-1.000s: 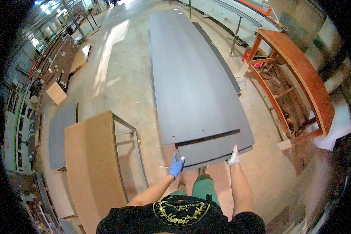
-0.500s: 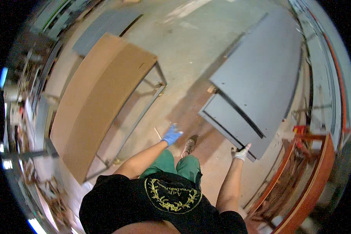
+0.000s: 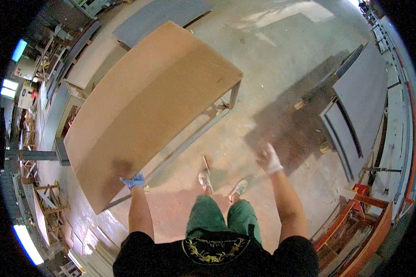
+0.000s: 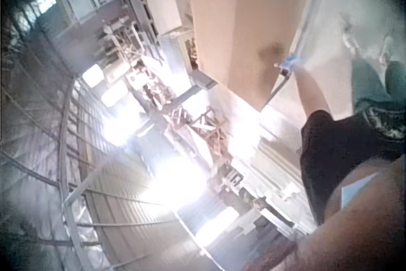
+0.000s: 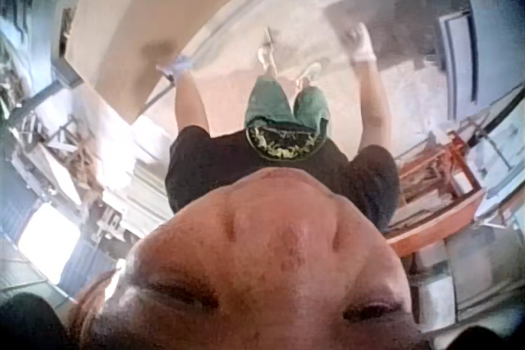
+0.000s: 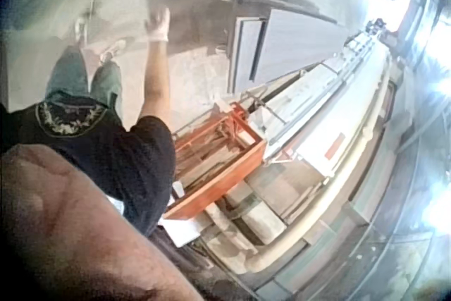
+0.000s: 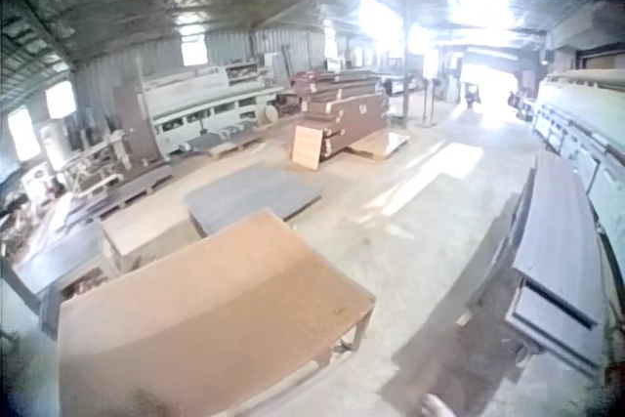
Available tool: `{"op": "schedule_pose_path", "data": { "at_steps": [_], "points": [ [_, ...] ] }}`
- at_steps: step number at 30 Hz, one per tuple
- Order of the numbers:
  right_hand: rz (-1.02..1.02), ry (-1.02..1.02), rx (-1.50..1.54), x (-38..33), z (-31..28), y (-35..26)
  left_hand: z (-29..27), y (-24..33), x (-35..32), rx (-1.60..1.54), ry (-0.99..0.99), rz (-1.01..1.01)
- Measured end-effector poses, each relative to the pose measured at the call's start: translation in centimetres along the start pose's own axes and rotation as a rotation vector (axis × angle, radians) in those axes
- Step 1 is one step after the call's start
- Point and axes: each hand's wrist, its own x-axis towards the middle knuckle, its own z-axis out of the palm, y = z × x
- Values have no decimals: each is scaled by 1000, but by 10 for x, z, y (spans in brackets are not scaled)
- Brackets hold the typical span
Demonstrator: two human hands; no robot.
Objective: The person repeatedly picks up large flat panels from the floor and places them onto a conveyor or table. The person handles the panels one at a time, walking back and forth between the floor and the conveyor.
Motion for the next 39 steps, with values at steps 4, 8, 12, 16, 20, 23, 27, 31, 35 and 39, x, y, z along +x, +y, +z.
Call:
{"op": "schedule_pose_path", "data": {
  "at_steps": [4, 8, 12, 16, 20, 23, 27, 31, 35, 39],
  "points": [
    [-24, -44, -89, 56, 221, 34, 39, 36, -11, -144, 230, 260],
    [-169, -209, -36, 155, 313, 63, 15, 49, 6, -142, 60, 342],
    [-105, -379, 213, 221, 297, 67, -9, 33, 12, -130, 82, 268],
    [-277, -370, 80, 178, 302, 56, -47, 10, -25, -163, -21, 254],
    [-275, -259, -48, 126, 294, 22, -24, -47, -102, -129, 80, 266],
    [-201, -290, -62, 135, 261, 8, -43, -78, -134, -196, 166, 279],
    [-64, -442, -156, 140, 247, 3, -74, -103, -173, -383, 333, 266],
    [70, -420, -286, 165, 265, 17, -89, -119, -170, -407, 460, 319],
    [168, -338, -345, 180, 249, 30, -96, -111, -170, -488, 526, 301],
    [218, -326, -503, 166, 255, 53, -126, -120, -163, -470, 544, 269]
  ]
}}
